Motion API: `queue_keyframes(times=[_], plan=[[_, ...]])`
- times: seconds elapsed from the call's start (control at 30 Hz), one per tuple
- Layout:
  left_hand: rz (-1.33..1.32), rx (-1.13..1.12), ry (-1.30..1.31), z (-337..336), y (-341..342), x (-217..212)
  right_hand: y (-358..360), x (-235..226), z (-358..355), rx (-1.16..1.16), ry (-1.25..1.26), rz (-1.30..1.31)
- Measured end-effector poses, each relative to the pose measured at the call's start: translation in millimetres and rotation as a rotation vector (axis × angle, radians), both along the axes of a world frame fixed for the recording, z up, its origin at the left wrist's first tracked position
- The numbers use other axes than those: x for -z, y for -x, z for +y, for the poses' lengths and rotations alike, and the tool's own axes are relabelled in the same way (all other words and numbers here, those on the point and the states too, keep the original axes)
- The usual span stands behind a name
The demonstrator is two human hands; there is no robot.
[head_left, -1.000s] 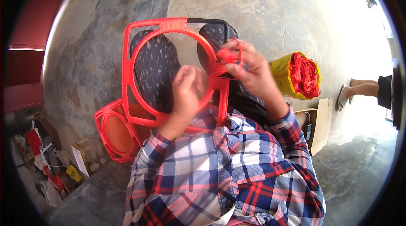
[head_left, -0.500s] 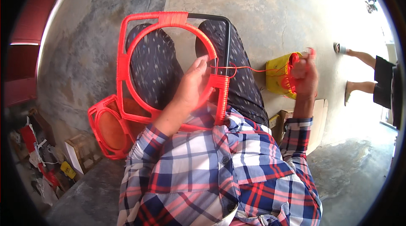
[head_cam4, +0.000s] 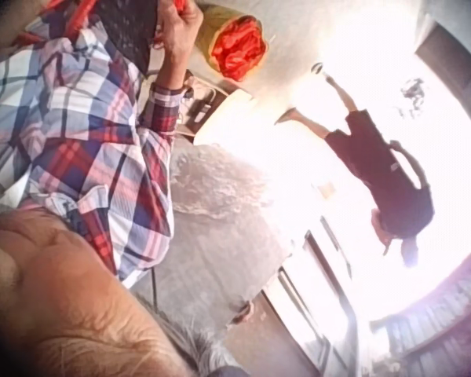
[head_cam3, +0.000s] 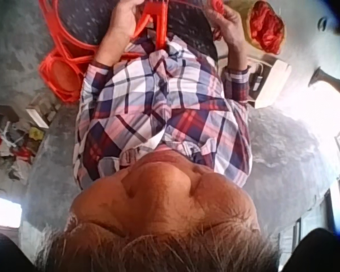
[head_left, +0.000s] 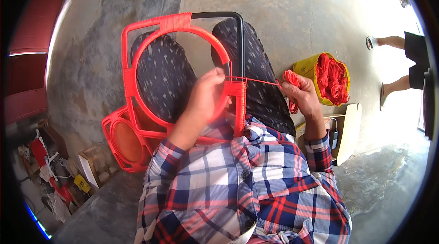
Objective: Wrapping a red plastic furniture frame with red synthetic cord.
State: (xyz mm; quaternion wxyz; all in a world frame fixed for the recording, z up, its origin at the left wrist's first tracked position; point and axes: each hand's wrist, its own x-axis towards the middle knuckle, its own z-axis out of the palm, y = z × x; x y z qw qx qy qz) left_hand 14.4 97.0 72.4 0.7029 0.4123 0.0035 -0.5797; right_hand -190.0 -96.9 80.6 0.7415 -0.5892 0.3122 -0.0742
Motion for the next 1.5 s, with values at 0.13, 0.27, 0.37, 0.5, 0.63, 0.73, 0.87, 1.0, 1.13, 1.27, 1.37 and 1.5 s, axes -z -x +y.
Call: queue_keyframes(times=[0.13,0.27,0.37,0.5,0.63,0.73,0.87,1.0,1.13,1.27,1.37,1.5], plan=[[0.028,-0.037,-0.019,1.3,-0.8,-0.4,5.8,12.1,8.8,0.049,-0.044,-0.057],[0.061,-0.013,0.045,3.9,-0.5,0.6,14.2,19.9,9.9,-0.018,-0.013,0.058],[0.052,-0.007,0.056,-0.3,0.6,2.9,10.2,42.7,3.0,0.015,-0.056,0.095],[0.021,-0.020,0.030,-1.6,1.3,-4.7,-17.7,19.3,3.5,0.112,0.195,0.110],[-0.066,0.048,0.033,2.1,2.8,-2.5,-60.7,-27.9,22.8,-0.075,0.070,-0.013],[-0.068,0.034,0.054,1.5,2.8,-10.1,-83.4,-6.4,40.2,-0.209,0.177,-0.095],[-0.207,0.186,-0.091,10.9,-3.4,-21.1,-88.7,-2.9,45.1,-0.230,0.048,-0.094],[-0.181,0.231,-0.136,12.1,1.5,-20.5,-86.9,3.3,46.0,-0.230,-0.014,-0.114],[-0.138,0.197,-0.135,6.0,4.3,-20.4,-86.6,-3.2,47.1,-0.225,-0.118,-0.140],[-0.135,0.164,-0.206,4.9,7.3,-20.0,-85.3,-4.5,48.4,-0.209,-0.103,-0.144],[-0.145,0.160,-0.139,5.3,6.7,-19.1,-85.9,-6.4,47.7,-0.209,-0.106,-0.150],[-0.028,0.142,-0.098,2.8,5.5,-17.4,-85.3,-1.5,48.0,-0.207,-0.203,-0.170]])
